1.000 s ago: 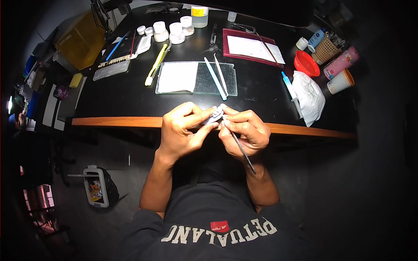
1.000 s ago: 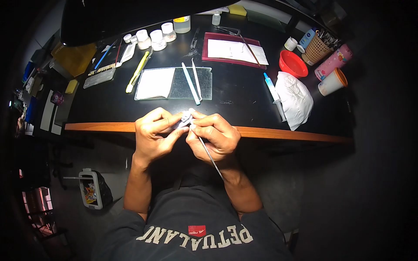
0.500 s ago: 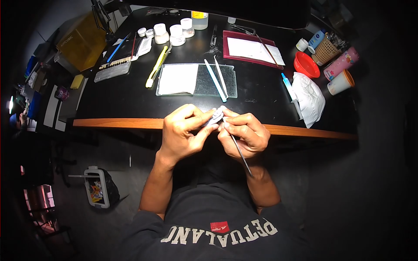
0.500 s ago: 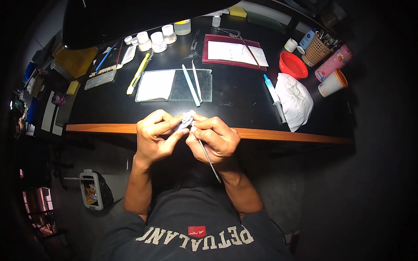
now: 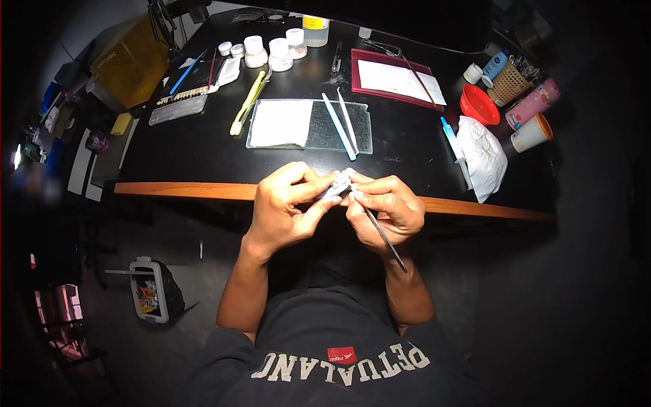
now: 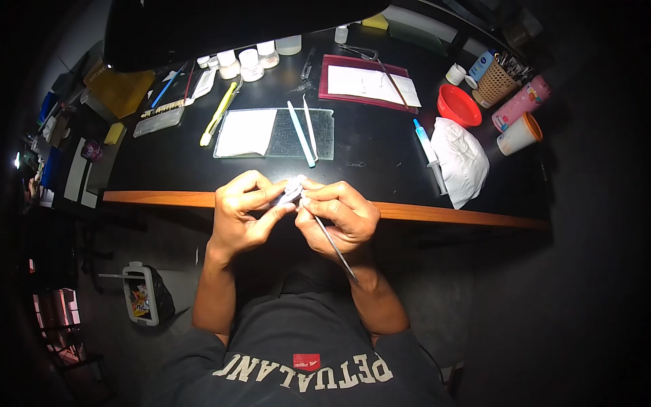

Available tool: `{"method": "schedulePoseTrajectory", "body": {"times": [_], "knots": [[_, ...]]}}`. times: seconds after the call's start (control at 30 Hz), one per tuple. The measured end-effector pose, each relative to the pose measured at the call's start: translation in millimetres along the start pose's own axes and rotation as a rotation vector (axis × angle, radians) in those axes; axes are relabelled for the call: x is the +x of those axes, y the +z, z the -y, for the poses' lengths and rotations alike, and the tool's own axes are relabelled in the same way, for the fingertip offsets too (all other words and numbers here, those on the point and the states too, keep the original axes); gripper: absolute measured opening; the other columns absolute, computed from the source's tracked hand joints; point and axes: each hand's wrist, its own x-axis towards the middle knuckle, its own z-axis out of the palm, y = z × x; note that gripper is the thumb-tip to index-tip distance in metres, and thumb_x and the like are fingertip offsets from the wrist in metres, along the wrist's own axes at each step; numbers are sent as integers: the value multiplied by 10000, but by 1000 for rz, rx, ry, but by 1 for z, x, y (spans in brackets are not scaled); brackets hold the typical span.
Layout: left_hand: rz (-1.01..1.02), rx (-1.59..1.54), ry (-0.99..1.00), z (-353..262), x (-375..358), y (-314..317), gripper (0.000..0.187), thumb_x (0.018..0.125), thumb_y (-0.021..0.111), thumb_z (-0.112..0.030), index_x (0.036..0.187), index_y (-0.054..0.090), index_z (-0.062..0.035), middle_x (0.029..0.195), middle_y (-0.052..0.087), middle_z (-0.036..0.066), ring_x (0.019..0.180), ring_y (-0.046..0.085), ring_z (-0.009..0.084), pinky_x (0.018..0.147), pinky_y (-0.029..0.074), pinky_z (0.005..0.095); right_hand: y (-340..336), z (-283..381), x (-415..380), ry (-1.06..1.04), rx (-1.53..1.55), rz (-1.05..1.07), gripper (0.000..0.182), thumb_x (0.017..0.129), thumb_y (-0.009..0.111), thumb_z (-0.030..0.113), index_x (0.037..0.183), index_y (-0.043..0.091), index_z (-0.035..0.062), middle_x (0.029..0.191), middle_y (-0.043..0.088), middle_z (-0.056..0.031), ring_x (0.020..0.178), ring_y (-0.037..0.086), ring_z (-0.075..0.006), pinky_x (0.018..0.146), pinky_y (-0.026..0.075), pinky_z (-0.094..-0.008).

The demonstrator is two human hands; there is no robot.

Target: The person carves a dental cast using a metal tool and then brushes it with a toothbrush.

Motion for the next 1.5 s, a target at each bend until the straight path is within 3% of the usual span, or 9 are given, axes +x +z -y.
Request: {"method": "schedulePoseTrajectory", "body": {"times": [0.07,0.17,0.23,0.33,0.63,0.77,1.03,1.13,1.5], "knots": [[-1,7,11,0,0,0,382,758,945,-16,1128,849,-16,793,648,47,637,609,113,581,484,269,-4,1,1,-30,-20,61,186,835,814,-150,984,755,-54,933,728,-175,938,819,-321,942,691,-458],[8,30,24,-2,1,-2,384,758,946,-23,1130,849,-15,794,649,45,640,611,116,583,487,270,-3,1,3,-56,-59,65,211,814,841,-132,992,769,-43,924,734,-167,945,819,-323,925,694,-446],[20,33,18,-3,2,-3,382,760,944,-24,1130,848,-13,793,649,45,642,611,117,583,487,271,-3,-1,2,-61,-75,63,215,807,848,-125,990,774,-39,917,735,-166,947,819,-322,911,698,-438],[14,6,-24,-2,1,-1,345,774,935,-104,1103,852,-38,755,648,60,688,615,212,624,500,358,-2,-1,0,-46,-86,59,217,801,845,-127,986,777,-37,911,736,-166,949,820,-321,894,701,-423],[68,-11,-23,-1,1,-6,315,816,896,-74,1123,838,-32,813,649,62,723,624,218,643,509,361,-3,0,1,-55,-112,68,184,781,827,-151,897,736,-41,897,735,-160,945,827,-336,822,707,-383],[81,-95,-73,1,0,-7,290,846,878,-56,1130,832,-24,840,656,69,736,631,214,647,511,352,-2,-2,1,-58,-117,25,194,712,873,-81,851,761,-2,876,759,-121,892,837,-301,771,700,-349],[85,-89,-92,-4,1,-9,325,827,889,-22,1148,835,-18,846,673,70,743,659,200,659,548,333,0,1,2,-81,-98,5,186,747,854,-98,872,759,1,881,756,-115,880,835,-293,808,715,-362],[89,-69,-5,3,0,-8,354,828,888,34,1175,821,26,897,661,76,726,666,115,630,544,255,-1,1,3,-81,-102,12,184,753,855,-98,875,759,2,886,757,-115,894,837,-298,809,716,-364],[133,-100,-13,4,0,-13,377,824,877,48,1195,809,37,905,661,89,743,661,127,642,549,249,-2,-1,1,-86,-122,33,190,740,875,-86,872,770,1,897,764,-116,917,839,-311,775,705,-351]]}}
